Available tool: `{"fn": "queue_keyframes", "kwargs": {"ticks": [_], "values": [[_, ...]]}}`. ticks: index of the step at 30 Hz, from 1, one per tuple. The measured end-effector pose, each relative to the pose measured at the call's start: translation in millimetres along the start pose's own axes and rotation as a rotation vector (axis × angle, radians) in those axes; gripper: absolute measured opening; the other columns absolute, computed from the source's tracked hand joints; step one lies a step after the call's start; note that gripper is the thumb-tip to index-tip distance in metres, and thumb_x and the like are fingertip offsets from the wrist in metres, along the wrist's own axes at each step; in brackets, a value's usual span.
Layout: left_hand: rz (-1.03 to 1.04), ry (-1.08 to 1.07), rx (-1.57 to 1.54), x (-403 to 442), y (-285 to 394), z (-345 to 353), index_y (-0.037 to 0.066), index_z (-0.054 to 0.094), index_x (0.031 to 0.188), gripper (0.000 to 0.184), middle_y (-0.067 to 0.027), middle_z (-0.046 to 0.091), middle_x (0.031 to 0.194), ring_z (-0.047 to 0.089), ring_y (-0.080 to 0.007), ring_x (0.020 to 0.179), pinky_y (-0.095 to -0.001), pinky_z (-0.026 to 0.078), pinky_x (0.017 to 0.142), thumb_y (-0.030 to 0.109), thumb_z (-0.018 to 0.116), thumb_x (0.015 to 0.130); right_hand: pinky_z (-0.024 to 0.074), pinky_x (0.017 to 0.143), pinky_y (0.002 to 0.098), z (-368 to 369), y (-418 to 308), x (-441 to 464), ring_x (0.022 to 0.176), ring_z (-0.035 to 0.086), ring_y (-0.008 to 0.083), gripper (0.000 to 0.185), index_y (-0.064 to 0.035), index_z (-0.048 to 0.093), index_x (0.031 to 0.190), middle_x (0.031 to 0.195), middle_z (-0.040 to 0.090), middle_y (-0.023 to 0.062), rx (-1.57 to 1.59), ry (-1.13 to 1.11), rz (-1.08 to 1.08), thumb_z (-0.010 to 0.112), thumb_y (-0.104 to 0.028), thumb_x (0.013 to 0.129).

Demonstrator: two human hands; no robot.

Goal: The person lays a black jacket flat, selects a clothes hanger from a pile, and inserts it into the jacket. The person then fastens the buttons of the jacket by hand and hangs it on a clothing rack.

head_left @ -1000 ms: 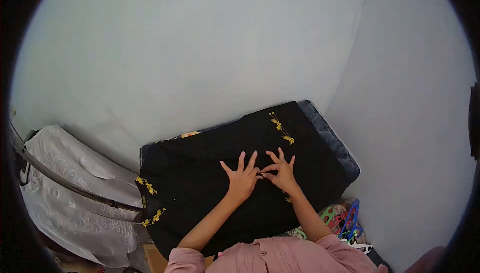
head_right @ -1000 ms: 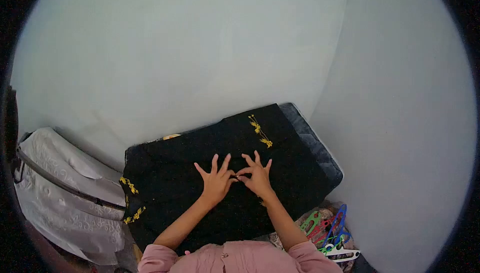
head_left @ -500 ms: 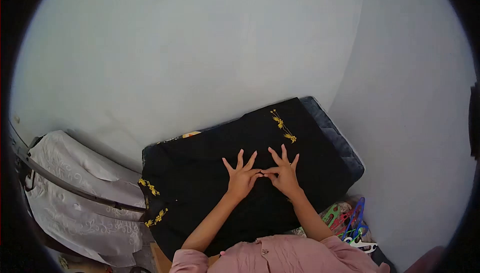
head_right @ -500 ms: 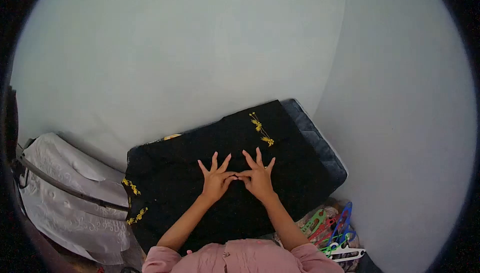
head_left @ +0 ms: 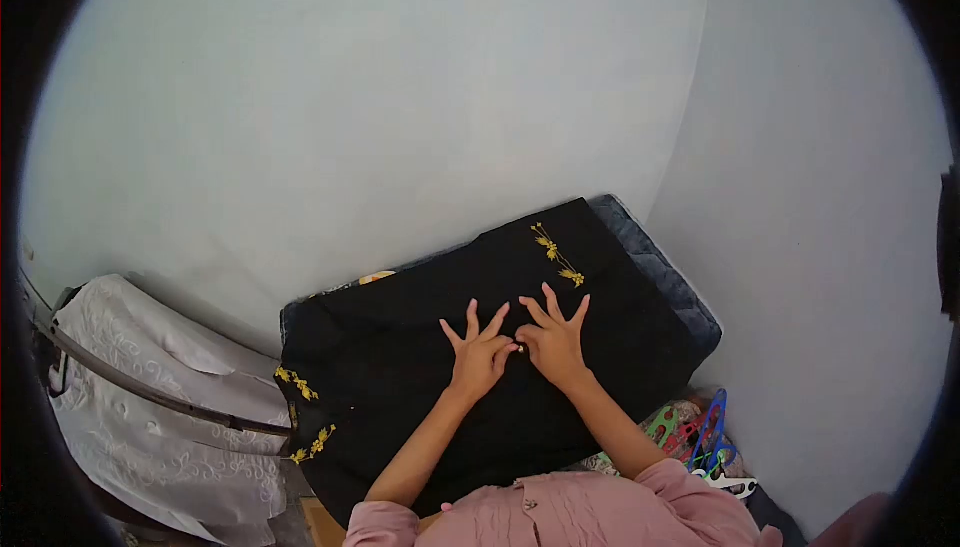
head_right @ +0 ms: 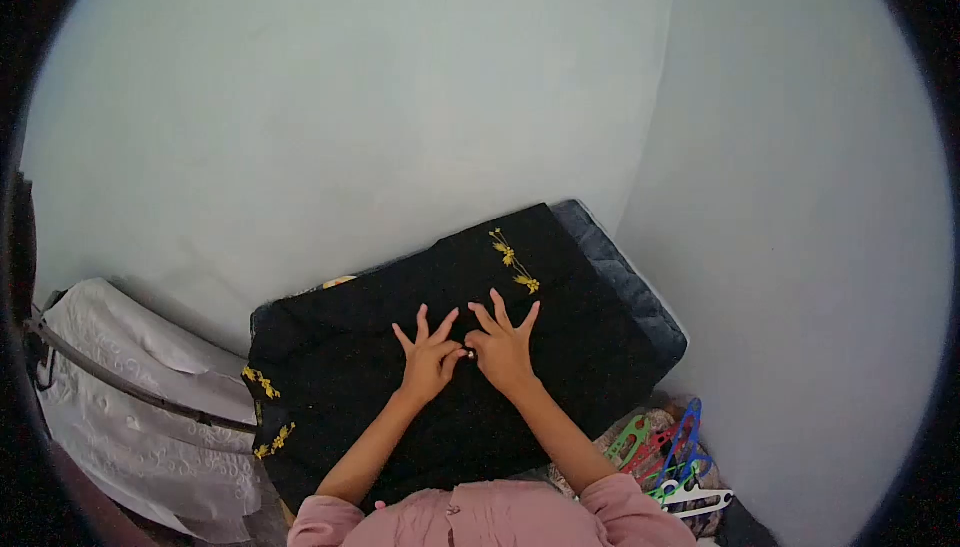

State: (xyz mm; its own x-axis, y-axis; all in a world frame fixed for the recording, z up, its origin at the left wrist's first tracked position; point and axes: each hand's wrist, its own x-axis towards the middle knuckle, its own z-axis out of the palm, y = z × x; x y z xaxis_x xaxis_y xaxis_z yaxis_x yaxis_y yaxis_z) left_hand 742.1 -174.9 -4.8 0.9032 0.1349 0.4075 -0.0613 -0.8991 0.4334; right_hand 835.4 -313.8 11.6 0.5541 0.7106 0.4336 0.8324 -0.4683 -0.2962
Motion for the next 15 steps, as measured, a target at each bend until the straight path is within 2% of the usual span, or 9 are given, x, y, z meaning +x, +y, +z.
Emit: {"fn": "queue_keyframes", "kwargs": {"ticks": [3, 5, 6, 8, 9, 11, 14, 15], "values": [[-0.036, 0.04, 0.018, 6, 7, -7, 0.016, 0.069, 0.089, 0.01, -0.0007, 0.039, 0.145, 0.019, -0.0402, 0.138, -0.078, -0.003, 0.094, 0.021, 0.066, 0.081, 0.0018, 0.099, 0.0738, -5, 3, 2, 0.136, 0.028, 0.0336, 0.006, -0.0178, 0.071, 0.079, 0.135, 0.048, 0.0022, 0.042, 0.079, 0.018, 0.068, -0.015, 0.076], [-0.045, 0.048, 0.104, 14, 15, -17, 0.017, 0.069, 0.096, 0.021, -0.0053, 0.038, 0.145, 0.018, -0.0407, 0.138, -0.0791, 0.0, 0.093, 0.025, 0.07, 0.076, 0.0008, 0.099, 0.0737, -12, 12, 2, 0.137, 0.025, 0.0359, 0.008, -0.0174, 0.072, 0.082, 0.139, 0.045, 0.0049, 0.139, 0.156, 0.185, 0.068, -0.014, 0.076], [-0.045, 0.052, 0.101, 19, 18, -19, 0.017, 0.069, 0.096, 0.021, -0.0053, 0.038, 0.145, 0.018, -0.0407, 0.138, -0.0791, 0.0, 0.093, 0.025, 0.07, 0.076, 0.0004, 0.1, 0.0728, -20, 22, 2, 0.138, 0.022, 0.038, 0.01, -0.0169, 0.073, 0.086, 0.143, 0.041, 0.0068, 0.129, 0.15, 0.229, 0.068, -0.015, 0.077], [0.071, -0.052, 0.268, 28, 24, -19, 0.02, 0.067, 0.108, 0.038, -0.007, 0.032, 0.147, 0.013, -0.0413, 0.139, -0.0799, 0.003, 0.093, 0.032, 0.073, 0.073, 0.0012, 0.101, 0.072, -34, 42, -3, 0.14, 0.017, 0.0378, 0.013, -0.0182, 0.074, 0.09, 0.146, 0.036, 0.0088, 0.058, 0.123, 0.308, 0.068, -0.016, 0.079], [0.068, -0.051, 0.266, 32, 28, -15, 0.02, 0.067, 0.108, 0.038, -0.007, 0.032, 0.147, 0.013, -0.0413, 0.139, -0.0799, 0.003, 0.093, 0.032, 0.073, 0.073, 0.0012, 0.101, 0.0718, -44, 49, -7, 0.14, 0.016, 0.0376, 0.014, -0.019, 0.075, 0.091, 0.147, 0.034, 0.0095, 0.022, 0.075, 0.36, 0.068, -0.016, 0.079], [0.213, -0.122, 0.399, 42, 39, 2, 0.021, 0.066, 0.11, 0.04, -0.0056, 0.035, 0.145, 0.015, -0.0391, 0.138, -0.0809, 0.008, 0.091, 0.028, 0.073, 0.071, 0.0014, 0.101, 0.0722, -44, 64, -15, 0.141, 0.014, 0.037, 0.016, -0.0202, 0.075, 0.093, 0.148, 0.032, 0.0096, -0.019, 0.008, 0.386, 0.069, -0.017, 0.078], [0.298, -0.099, 0.444, 53, 42, 39, 0.019, 0.069, 0.102, 0.029, -0.0027, 0.038, 0.143, 0.016, -0.0356, 0.139, -0.0806, 0.01, 0.093, 0.025, 0.071, 0.074, 0.0004, 0.099, 0.0745, -42, 72, -21, 0.141, 0.013, 0.0369, 0.018, -0.0196, 0.075, 0.092, 0.15, 0.029, 0.0082, -0.025, -0.171, 0.307, 0.072, -0.02, 0.075], [0.338, -0.087, 0.46, 56, 45, 43, 0.018, 0.069, 0.098, 0.025, -0.0017, 0.039, 0.143, 0.016, -0.0346, 0.139, -0.0806, 0.009, 0.093, 0.024, 0.07, 0.075, -0.0003, 0.099, 0.0755, -40, 71, -20, 0.141, 0.012, 0.0368, 0.017, -0.0187, 0.075, 0.09, 0.149, 0.03, 0.0081, -0.009, -0.152, 0.28, 0.073, -0.022, 0.073]]}}
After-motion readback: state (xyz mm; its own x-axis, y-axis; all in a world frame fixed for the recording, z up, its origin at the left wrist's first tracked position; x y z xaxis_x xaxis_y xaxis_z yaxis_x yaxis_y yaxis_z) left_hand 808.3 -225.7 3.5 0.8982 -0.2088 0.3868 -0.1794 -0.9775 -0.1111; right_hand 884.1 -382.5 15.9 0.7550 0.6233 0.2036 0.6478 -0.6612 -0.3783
